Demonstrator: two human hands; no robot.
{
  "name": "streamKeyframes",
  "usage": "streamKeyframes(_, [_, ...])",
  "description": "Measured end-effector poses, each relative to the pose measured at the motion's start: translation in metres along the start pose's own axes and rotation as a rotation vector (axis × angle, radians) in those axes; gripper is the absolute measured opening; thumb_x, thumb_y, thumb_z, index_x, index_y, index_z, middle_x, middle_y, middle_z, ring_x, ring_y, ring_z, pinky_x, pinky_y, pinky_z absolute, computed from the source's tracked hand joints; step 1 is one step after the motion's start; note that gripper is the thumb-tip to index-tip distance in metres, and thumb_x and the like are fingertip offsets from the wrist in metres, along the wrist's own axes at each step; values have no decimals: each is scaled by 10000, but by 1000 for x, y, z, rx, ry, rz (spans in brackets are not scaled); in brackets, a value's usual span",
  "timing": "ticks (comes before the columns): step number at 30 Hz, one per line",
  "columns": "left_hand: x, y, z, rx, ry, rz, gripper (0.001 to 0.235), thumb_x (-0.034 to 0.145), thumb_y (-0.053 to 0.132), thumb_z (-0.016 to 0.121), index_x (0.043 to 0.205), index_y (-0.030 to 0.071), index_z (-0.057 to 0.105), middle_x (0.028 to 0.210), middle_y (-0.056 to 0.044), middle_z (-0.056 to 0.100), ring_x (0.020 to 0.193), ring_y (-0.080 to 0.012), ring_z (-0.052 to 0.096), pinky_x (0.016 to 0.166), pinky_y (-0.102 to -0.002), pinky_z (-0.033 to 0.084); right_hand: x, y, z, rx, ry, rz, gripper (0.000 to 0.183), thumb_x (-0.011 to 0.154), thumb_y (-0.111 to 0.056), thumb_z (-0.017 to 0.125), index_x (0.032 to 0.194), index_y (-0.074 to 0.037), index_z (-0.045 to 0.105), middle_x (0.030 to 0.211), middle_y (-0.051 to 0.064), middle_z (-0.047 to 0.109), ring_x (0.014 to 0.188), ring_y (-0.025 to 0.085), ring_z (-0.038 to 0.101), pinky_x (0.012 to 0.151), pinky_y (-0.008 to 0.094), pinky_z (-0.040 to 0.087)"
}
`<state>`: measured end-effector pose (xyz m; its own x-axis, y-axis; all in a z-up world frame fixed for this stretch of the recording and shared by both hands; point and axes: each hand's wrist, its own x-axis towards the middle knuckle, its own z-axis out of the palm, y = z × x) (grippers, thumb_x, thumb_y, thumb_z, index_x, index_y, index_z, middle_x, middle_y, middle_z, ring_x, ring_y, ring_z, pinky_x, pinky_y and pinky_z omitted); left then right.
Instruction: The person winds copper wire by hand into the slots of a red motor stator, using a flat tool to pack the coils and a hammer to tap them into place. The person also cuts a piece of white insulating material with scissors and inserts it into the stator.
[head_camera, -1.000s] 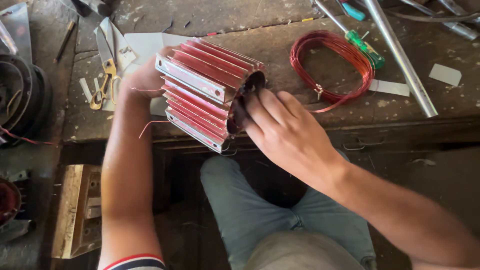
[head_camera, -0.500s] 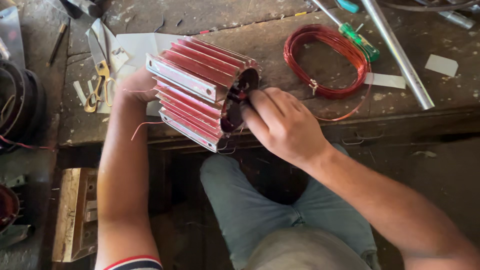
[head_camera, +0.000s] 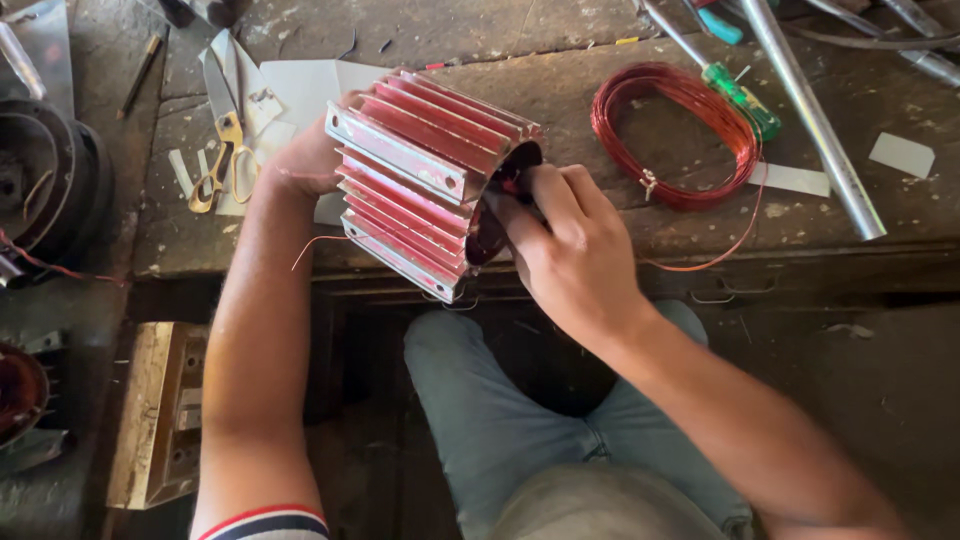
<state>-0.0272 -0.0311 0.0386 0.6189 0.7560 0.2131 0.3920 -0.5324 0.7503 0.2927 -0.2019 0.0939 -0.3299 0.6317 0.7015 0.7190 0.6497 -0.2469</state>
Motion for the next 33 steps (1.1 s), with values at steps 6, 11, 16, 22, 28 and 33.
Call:
streamKeyframes(6, [2, -3, 4, -173, -27, -96, 461, 921, 205, 790, 1330, 20, 683, 1364, -141, 718, 1220, -198, 676, 1067, -359, 554, -13, -5, 10, 52, 133, 91, 309, 790, 15, 757, 1091, -58, 755, 1078, 91, 606, 990, 302, 595, 871, 431, 510])
streamKeyframes(11, [1, -5, 11, -268, -48, -57, 625, 872, 227, 844, 1394, 6, 584, 1353, -111, 670, 1212, -176, 640, 1062, -353, 533, -16, -2, 12, 52, 99, 147, 278, 790, -43, 793, 1059, -73, 732, 1074, 94, 591, 1001, 323, 571, 879, 444, 475])
streamKeyframes(16, [4, -13, 12, -437, -41, -23, 698, 885, 275, 865, 1449, 21, 542, 1381, -77, 656, 1244, -145, 630, 1091, -334, 529, -7, -7, 21, -1, 134, 187, 235, 813, -166, 844, 993, -85, 717, 999, 75, 559, 945, 306, 544, 803, 461, 413])
streamKeyframes(22, [-3, -29, 8, -355, -78, 5, 665, 876, 259, 867, 1415, -3, 579, 1378, -102, 659, 1245, -164, 623, 1085, -361, 529, -10, -11, 25, -38, 145, 174, 228, 837, -117, 800, 1050, -78, 730, 1023, 83, 553, 968, 313, 538, 820, 457, 412])
streamKeyframes(28, [1, -24, 7, -319, -128, 23, 616, 885, 247, 872, 1385, -15, 626, 1317, -114, 699, 1184, -169, 653, 1034, -352, 554, -14, 0, 13, 42, 45, 144, 336, 788, -16, 743, 1113, -98, 762, 1021, 88, 555, 961, 321, 531, 837, 455, 434])
streamKeyframes(33, [6, -5, 13, -428, -51, -22, 724, 826, 267, 889, 1411, 11, 549, 1331, -86, 669, 1192, -147, 641, 1029, -338, 552, -11, 0, 6, 10, -44, 121, 365, 776, -6, 729, 1128, -92, 776, 1018, 100, 545, 980, 329, 521, 847, 452, 446])
